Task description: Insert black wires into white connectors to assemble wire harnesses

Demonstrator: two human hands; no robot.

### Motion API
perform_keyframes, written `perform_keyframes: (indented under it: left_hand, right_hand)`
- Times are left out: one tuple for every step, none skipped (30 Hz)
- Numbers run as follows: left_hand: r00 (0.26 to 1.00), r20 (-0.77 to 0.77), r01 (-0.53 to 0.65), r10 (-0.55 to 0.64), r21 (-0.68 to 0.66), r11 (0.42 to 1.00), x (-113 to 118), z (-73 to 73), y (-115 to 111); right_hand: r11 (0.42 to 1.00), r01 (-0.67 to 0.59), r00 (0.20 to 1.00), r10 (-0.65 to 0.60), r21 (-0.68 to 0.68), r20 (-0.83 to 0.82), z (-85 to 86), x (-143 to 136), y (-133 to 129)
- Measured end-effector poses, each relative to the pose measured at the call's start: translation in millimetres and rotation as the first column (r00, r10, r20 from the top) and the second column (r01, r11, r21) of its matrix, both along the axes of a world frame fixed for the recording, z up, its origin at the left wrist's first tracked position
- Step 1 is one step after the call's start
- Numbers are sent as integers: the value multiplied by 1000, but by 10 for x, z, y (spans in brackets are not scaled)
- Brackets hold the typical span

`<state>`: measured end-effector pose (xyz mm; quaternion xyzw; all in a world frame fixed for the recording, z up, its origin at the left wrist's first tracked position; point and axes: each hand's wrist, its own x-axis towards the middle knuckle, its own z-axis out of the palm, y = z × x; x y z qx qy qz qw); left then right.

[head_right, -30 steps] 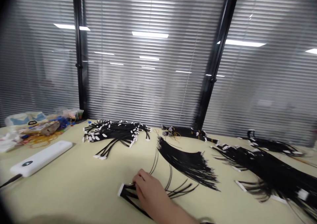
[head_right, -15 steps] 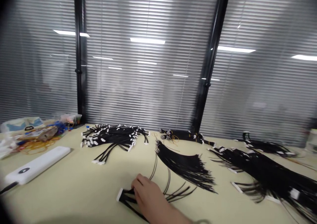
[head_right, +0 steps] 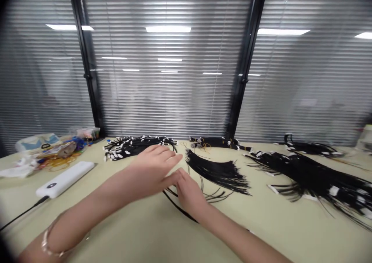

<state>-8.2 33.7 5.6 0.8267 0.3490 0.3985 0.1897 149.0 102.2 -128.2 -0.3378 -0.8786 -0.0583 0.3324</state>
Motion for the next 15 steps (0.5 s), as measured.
perform_keyframes:
  left_hand:
    - [996,-79,-50,45,-58,997,-65,-36,163]
    - [983,-180,-75,41,-188,979,-144,-88,330]
    - [971,-240,-68,1,-271,960,-228,-147,490]
    - [960,-276,-54,-42,-330,943,-310,-206,635]
    - [948,-305,-33,-96,-392,920,-382,-259,761]
    - [934,-321,-5,-158,-454,891,-438,-305,864]
    - [920,-322,27,-222,-514,857,-477,-345,947]
    - [907,-312,59,-282,-569,820,-496,-382,1010]
    - [899,-291,86,-327,-615,784,-499,-421,1056]
    - [897,-263,107,-357,-653,750,-490,-467,1085]
    - [898,-231,125,-375,-683,720,-474,-522,1101]
    - [905,-195,140,-378,-703,697,-454,-590,1104]
    - [916,-154,155,-370,-716,681,-435,-670,1094]
    - [931,-104,171,-349,-722,671,-419,-761,1072]
    - [949,-44,186,-312,-723,666,-409,-861,1039]
  right_hand:
    - [999,31,999,-32,-37,-42,7,11,17]
    - [996,55,995,-60,-64,-82,9,18,31]
    - [994,70,990,-80,-89,-117,8,22,42]
    - [990,76,986,-93,-118,-142,3,23,49]
    - [987,79,983,-101,-140,-153,-4,21,52]
    - [986,80,984,-102,-149,-149,-13,17,52]
    - [985,83,985,-104,-151,-138,-24,11,52]
    - [985,87,987,-106,-146,-123,-37,6,55]
    - [986,93,989,-108,-135,-106,-52,1,61]
    - [988,100,990,-110,-120,-86,-67,-2,72]
    - [989,107,991,-114,-100,-66,-83,-3,89]
    - [990,114,992,-118,-81,-44,-99,-1,110]
    - [991,120,992,-122,-62,-19,-113,2,134]
    - [991,124,992,-124,-48,6,-125,6,157]
    - [991,128,992,-127,-39,28,-135,9,177]
